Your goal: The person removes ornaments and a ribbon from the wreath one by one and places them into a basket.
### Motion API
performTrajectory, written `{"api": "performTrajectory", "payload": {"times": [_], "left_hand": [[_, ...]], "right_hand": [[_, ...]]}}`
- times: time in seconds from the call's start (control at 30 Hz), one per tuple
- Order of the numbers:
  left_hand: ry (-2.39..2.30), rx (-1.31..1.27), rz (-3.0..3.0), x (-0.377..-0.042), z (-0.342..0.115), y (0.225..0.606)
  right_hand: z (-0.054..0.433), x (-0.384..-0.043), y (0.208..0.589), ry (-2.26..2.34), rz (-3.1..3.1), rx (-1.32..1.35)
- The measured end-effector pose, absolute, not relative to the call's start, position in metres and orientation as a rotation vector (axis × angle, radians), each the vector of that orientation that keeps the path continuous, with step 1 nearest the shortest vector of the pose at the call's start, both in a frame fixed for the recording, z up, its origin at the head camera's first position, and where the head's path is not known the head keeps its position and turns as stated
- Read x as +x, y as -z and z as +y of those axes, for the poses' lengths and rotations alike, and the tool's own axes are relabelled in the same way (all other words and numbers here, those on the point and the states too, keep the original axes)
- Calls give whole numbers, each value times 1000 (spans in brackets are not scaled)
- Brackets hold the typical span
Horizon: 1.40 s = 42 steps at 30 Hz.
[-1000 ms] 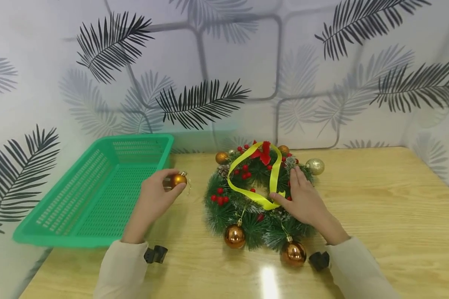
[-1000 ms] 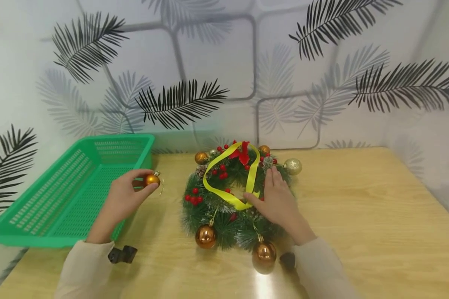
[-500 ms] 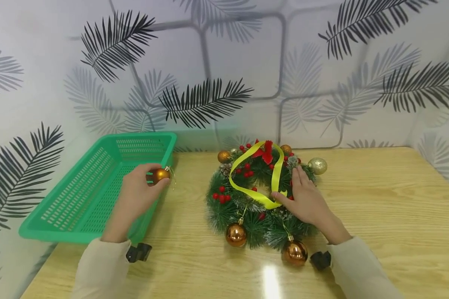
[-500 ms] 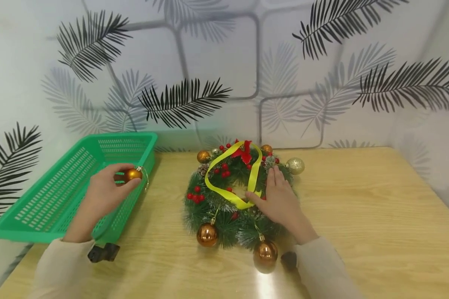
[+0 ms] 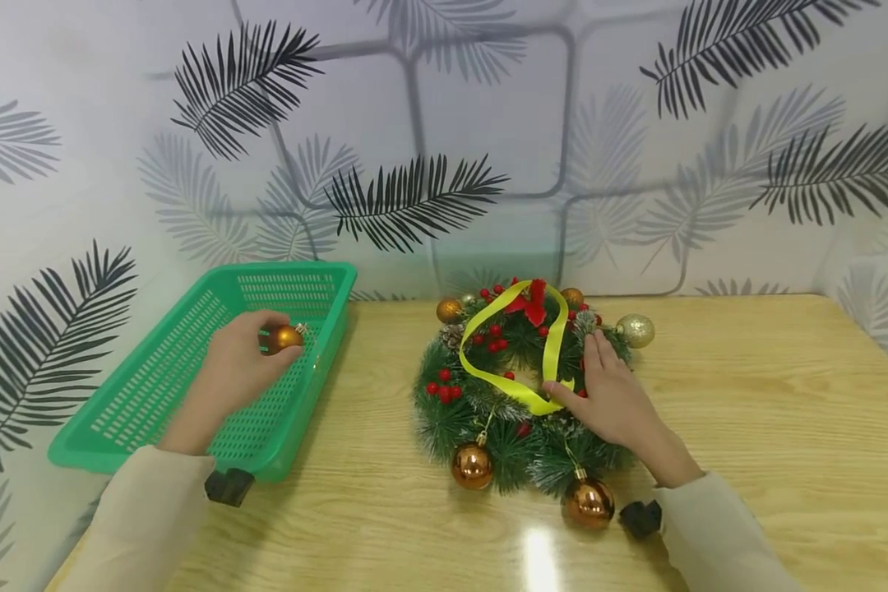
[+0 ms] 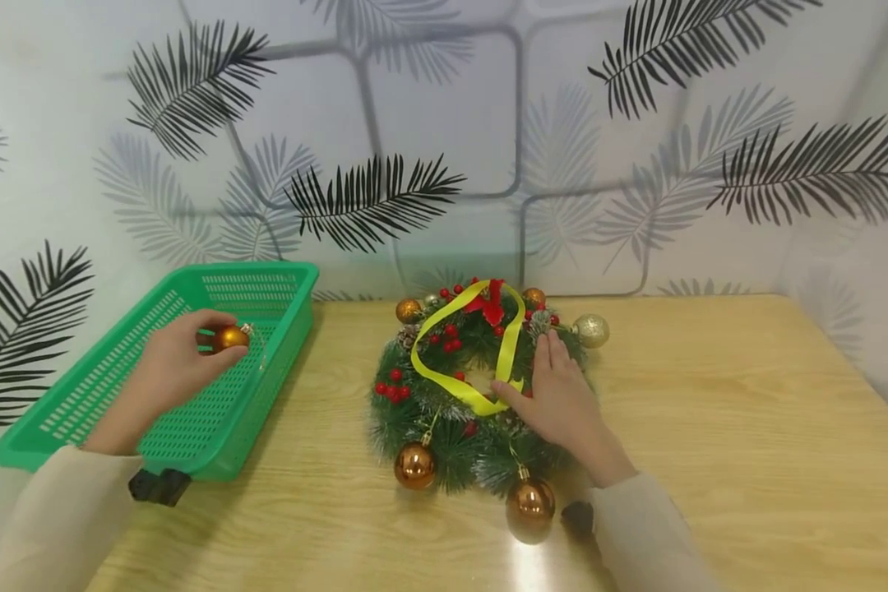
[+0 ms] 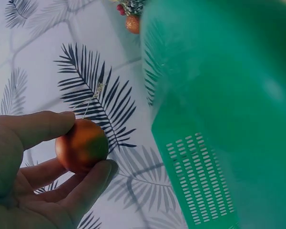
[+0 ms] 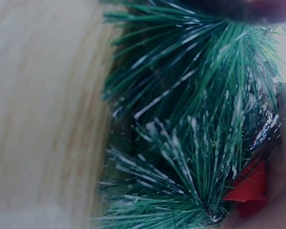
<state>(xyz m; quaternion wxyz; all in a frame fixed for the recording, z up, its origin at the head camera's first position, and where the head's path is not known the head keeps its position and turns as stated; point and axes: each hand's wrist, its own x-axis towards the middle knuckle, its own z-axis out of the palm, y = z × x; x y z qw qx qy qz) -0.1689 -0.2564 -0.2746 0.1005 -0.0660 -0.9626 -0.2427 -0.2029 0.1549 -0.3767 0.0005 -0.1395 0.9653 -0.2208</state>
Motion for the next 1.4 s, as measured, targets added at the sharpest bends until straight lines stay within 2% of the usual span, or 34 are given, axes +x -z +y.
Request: {"api": "performTrajectory", "payload": {"times": [0.53, 1.4], "left_hand": [[669, -167, -2932, -197, -290, 258], [698, -244, -2991, -222, -305, 274]], "right_hand": [[164, -210, 376, 671, 3038, -430], [163, -209, 379, 716, 3056, -450]]}}
